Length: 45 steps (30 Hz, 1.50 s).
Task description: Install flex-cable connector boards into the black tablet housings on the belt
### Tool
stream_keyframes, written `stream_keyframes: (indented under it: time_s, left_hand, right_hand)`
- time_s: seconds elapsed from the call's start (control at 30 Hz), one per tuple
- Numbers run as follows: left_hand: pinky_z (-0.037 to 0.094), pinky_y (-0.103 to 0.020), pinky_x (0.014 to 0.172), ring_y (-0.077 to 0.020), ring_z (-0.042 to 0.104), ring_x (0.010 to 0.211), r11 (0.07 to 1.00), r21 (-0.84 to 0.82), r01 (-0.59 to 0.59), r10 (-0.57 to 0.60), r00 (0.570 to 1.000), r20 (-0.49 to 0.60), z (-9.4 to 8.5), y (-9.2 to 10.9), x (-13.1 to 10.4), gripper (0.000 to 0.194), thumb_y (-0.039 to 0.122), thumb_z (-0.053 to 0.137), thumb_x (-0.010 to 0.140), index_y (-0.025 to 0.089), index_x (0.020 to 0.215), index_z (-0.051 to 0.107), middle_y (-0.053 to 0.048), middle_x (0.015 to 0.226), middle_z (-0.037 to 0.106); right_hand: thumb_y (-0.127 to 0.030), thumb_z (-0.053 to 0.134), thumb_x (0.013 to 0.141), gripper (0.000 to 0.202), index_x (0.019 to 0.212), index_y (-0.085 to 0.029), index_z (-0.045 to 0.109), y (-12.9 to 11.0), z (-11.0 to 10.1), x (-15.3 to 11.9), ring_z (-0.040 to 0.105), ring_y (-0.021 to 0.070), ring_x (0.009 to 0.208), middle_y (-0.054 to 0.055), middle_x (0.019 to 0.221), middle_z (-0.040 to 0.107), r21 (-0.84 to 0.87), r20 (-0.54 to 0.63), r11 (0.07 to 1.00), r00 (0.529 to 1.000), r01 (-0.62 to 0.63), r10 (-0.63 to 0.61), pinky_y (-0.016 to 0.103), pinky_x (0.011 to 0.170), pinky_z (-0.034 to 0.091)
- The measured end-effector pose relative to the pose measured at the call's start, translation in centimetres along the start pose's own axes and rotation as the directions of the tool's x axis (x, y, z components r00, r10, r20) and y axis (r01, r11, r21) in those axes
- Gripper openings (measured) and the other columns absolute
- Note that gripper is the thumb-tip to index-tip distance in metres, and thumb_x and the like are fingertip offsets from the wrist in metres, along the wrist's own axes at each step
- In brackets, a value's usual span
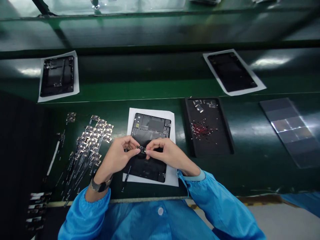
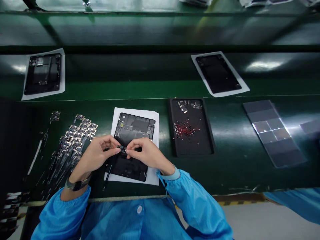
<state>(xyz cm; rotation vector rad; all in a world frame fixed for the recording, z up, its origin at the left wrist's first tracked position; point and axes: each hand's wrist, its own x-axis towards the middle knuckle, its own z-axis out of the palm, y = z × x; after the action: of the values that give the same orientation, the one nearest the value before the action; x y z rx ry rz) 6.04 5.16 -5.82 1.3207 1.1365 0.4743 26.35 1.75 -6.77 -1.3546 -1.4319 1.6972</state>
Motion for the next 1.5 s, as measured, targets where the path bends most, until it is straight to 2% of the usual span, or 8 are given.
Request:
stream_keyframes:
  time_s: [0.3, 0.63, 1.03, 1.17, 1.23, 1.33, 1.4, 1.5]
  left_hand:
    - [0.051, -0.029, 0.068, -0.0165, 0.065, 0.069, 0.994, -0.076, 0.081, -0.072, 0.990, 0.119, -0.3, 0.1, 0.2, 0.008, 0.022, 0.071, 0.076, 0.017, 0.082, 0.068, -0.003, 0.071, 0.068]
    - [0.050, -0.028, 0.065, -0.0153, 0.064, 0.065, 0.989, -0.114, 0.094, -0.087, 0.994, 0.062, 0.1, 0.0, 0.3, 0.008, 0.020, 0.074, 0.071, 0.016, 0.077, 0.070, -0.002, 0.069, 0.067]
    - [0.050, -0.029, 0.065, -0.0163, 0.063, 0.065, 0.992, -0.090, 0.085, -0.084, 0.996, 0.018, 0.3, -0.1, 0.0, 0.011, 0.023, 0.075, 0.070, 0.016, 0.077, 0.070, -0.004, 0.068, 0.068]
    - [0.050, -0.028, 0.063, -0.0156, 0.063, 0.063, 0.989, -0.114, 0.096, -0.092, 0.995, 0.036, 0.4, 0.2, 0.1, 0.012, 0.022, 0.076, 0.069, 0.015, 0.076, 0.070, -0.003, 0.066, 0.068]
    - [0.050, -0.027, 0.064, -0.0149, 0.063, 0.063, 0.984, -0.150, 0.098, -0.095, 0.995, 0.026, 0.1, 0.4, 0.0, 0.013, 0.022, 0.078, 0.069, 0.015, 0.077, 0.070, -0.003, 0.066, 0.068]
    - [0.050, -0.024, 0.066, -0.0138, 0.063, 0.068, 0.971, -0.232, 0.057, -0.077, 0.994, -0.078, -0.7, 0.5, -0.1, 0.021, 0.022, 0.081, 0.067, 0.015, 0.085, 0.074, -0.003, 0.073, 0.070]
    - [0.049, -0.022, 0.063, -0.0122, 0.062, 0.067, 0.952, -0.305, 0.002, -0.056, 0.984, -0.168, -1.3, 0.4, -0.2, 0.025, 0.023, 0.083, 0.066, 0.015, 0.088, 0.075, -0.003, 0.074, 0.070]
    - [0.044, -0.019, 0.052, -0.0096, 0.057, 0.058, 0.893, -0.443, -0.085, -0.042, 0.962, -0.270, -2.1, 0.5, -0.3, 0.022, 0.020, 0.084, 0.064, 0.015, 0.083, 0.073, 0.000, 0.067, 0.065]
  right_hand:
    - [-0.028, 0.067, 0.085, 0.011, 0.081, -0.017, 0.070, 0.2, -0.2, -0.1, 0.071, 0.0168, 0.073, 0.003, 0.074, 0.077, -0.013, 0.007, 0.999, 0.999, 0.039, -0.039, 0.029, 0.075, 0.052]
    - [-0.043, 0.071, 0.085, 0.026, 0.079, -0.017, 0.070, 0.2, -0.2, 0.1, 0.073, 0.0189, 0.076, 0.005, 0.077, 0.079, 0.008, 0.026, 0.999, 0.999, 0.045, -0.045, 0.033, 0.081, 0.053]
    - [-0.048, 0.073, 0.082, 0.032, 0.080, -0.016, 0.069, 0.8, -0.1, 0.2, 0.073, 0.0197, 0.077, 0.007, 0.079, 0.078, 0.063, 0.039, 0.998, 0.999, 0.023, -0.026, 0.032, 0.077, 0.054]
    - [-0.046, 0.071, 0.083, 0.030, 0.083, -0.016, 0.069, 0.3, -0.5, 0.3, 0.073, 0.0203, 0.080, 0.007, 0.081, 0.078, 0.079, 0.076, 0.997, 0.997, 0.021, -0.027, 0.033, 0.079, 0.054]
    - [-0.043, 0.072, 0.083, 0.026, 0.089, -0.017, 0.070, -0.2, -1.2, -0.2, 0.072, 0.0210, 0.087, 0.006, 0.089, 0.078, 0.026, 0.054, 0.998, 0.996, 0.065, -0.066, 0.035, 0.084, 0.053]
    - [-0.039, 0.071, 0.085, 0.019, 0.092, -0.022, 0.072, -0.6, -2.4, -2.3, 0.068, 0.0228, 0.097, 0.005, 0.097, 0.076, -0.200, -0.169, 0.973, 0.975, 0.111, -0.146, 0.038, 0.091, 0.049]
    - [-0.037, 0.066, 0.089, 0.016, 0.084, -0.022, 0.071, -0.3, -2.4, -4.3, 0.066, 0.0235, 0.091, 0.005, 0.090, 0.074, -0.370, -0.303, 0.928, 0.938, 0.049, -0.170, 0.040, 0.087, 0.047]
    - [-0.034, 0.063, 0.092, 0.019, 0.078, -0.022, 0.069, 1.0, -0.7, -7.0, 0.060, 0.0228, 0.079, 0.005, 0.079, 0.072, -0.542, -0.299, 0.838, 0.946, -0.057, -0.128, 0.039, 0.076, 0.042]
